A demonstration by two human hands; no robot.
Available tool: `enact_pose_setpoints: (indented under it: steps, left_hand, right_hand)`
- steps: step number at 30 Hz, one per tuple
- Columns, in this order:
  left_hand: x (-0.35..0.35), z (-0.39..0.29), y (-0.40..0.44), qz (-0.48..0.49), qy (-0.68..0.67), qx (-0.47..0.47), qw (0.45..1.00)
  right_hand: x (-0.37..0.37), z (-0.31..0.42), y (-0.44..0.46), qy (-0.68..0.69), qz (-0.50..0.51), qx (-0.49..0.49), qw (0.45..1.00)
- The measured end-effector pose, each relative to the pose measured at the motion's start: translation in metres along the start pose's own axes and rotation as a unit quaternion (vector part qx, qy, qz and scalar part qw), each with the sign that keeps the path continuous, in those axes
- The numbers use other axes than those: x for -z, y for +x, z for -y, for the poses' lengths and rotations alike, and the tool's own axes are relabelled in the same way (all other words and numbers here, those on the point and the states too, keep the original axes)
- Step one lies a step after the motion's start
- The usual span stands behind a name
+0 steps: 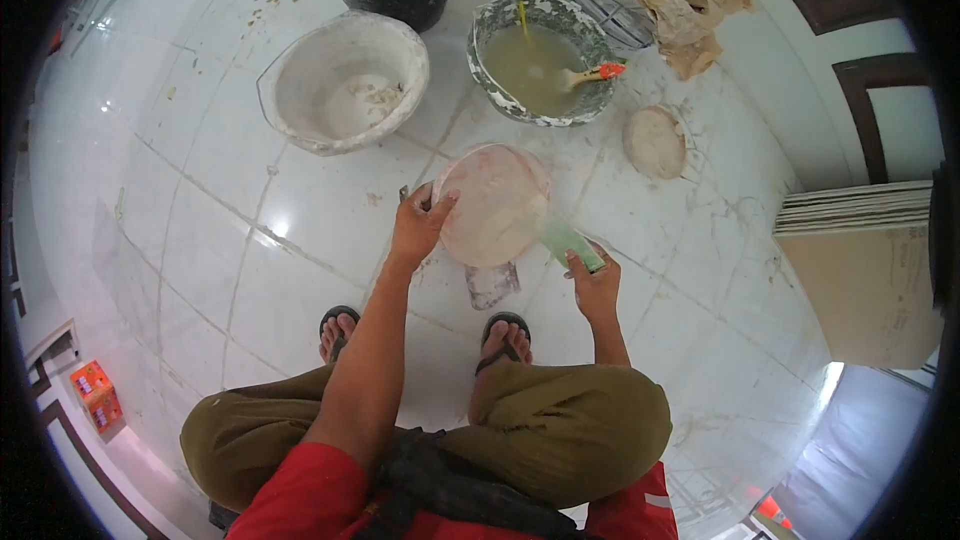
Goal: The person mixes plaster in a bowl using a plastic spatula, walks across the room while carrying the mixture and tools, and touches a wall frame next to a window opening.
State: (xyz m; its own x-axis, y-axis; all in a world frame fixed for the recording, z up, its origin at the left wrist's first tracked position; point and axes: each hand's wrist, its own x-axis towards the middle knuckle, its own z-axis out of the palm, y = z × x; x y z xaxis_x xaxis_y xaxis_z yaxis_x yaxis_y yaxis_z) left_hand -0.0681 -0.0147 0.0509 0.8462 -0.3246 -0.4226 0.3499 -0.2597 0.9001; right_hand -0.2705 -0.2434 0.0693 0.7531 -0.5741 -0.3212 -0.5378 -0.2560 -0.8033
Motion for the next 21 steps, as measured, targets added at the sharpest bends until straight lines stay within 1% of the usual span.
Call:
enact_pose_setpoints:
  steps: [1,2,3,4,5,6,7,9,10,11,12,14,15,16,18,19,21]
  left_hand:
    - [0.000,0.000,0.000,0.001,-0.002,-0.002,1.000]
    - [0.002,0.002,0.000,-0.008,0.001,0.029,1.000]
    - [0.004,0.006,0.000,-0.018,0.004,0.061,0.998]
    - [0.004,0.015,0.001,-0.017,0.003,0.060,0.998]
    - [0.004,0.026,0.003,-0.023,-0.053,0.080,0.995]
    - [0.003,0.031,0.003,-0.028,-0.108,0.101,0.989]
    - [0.001,0.036,0.005,-0.027,-0.107,0.101,0.989]
    - [0.001,0.040,0.003,-0.039,-0.161,0.118,0.979]
    - [0.002,0.038,0.002,-0.038,-0.160,0.119,0.979]
    - [0.003,0.035,0.000,-0.042,-0.163,0.139,0.976]
    - [0.003,0.031,0.000,-0.046,-0.168,0.158,0.972]
    - [0.002,0.032,0.002,-0.047,-0.167,0.162,0.972]
    - [0.003,0.034,0.003,-0.049,-0.165,0.166,0.971]
    - [0.004,0.038,0.006,-0.050,-0.165,0.166,0.971]
    - [0.008,0.046,0.010,-0.029,-0.131,0.148,0.980]
    - [0.009,0.046,0.008,-0.028,-0.128,0.154,0.979]
    - [0.009,0.037,0.019,-0.038,-0.140,0.159,0.977]
  right_hand:
    - [0.000,-0.006,0.001,0.125,-0.007,-0.030,0.992]
    - [-0.001,-0.011,0.003,0.248,-0.013,-0.059,0.967]
    - [-0.004,-0.017,0.004,0.247,-0.014,-0.056,0.967]
    - [-0.009,-0.024,0.004,0.289,-0.010,-0.125,0.949]
    - [-0.012,-0.031,0.005,0.329,-0.005,-0.193,0.925]
    - [-0.015,-0.036,0.007,0.329,-0.006,-0.193,0.925]
    - [-0.017,-0.042,0.007,0.348,-0.015,-0.203,0.915]
    - [-0.019,-0.055,0.006,0.369,-0.024,-0.217,0.903]
    - [-0.014,-0.062,0.006,0.367,-0.046,-0.222,0.902]
    - [-0.007,-0.068,0.006,0.364,-0.070,-0.226,0.901]
    - [0.001,-0.073,0.006,0.365,-0.071,-0.225,0.901]
    - [0.017,-0.086,0.003,0.311,-0.095,-0.221,0.920]
    - [0.023,-0.087,0.002,0.346,-0.109,-0.227,0.904]
    - [0.027,-0.088,-0.002,0.346,-0.108,-0.227,0.904]
    - [0.037,-0.083,-0.009,0.431,-0.099,-0.147,0.885]
    - [0.034,-0.078,-0.015,0.430,-0.100,-0.154,0.884]
    - [0.018,-0.064,-0.011,0.363,-0.062,-0.066,0.927]
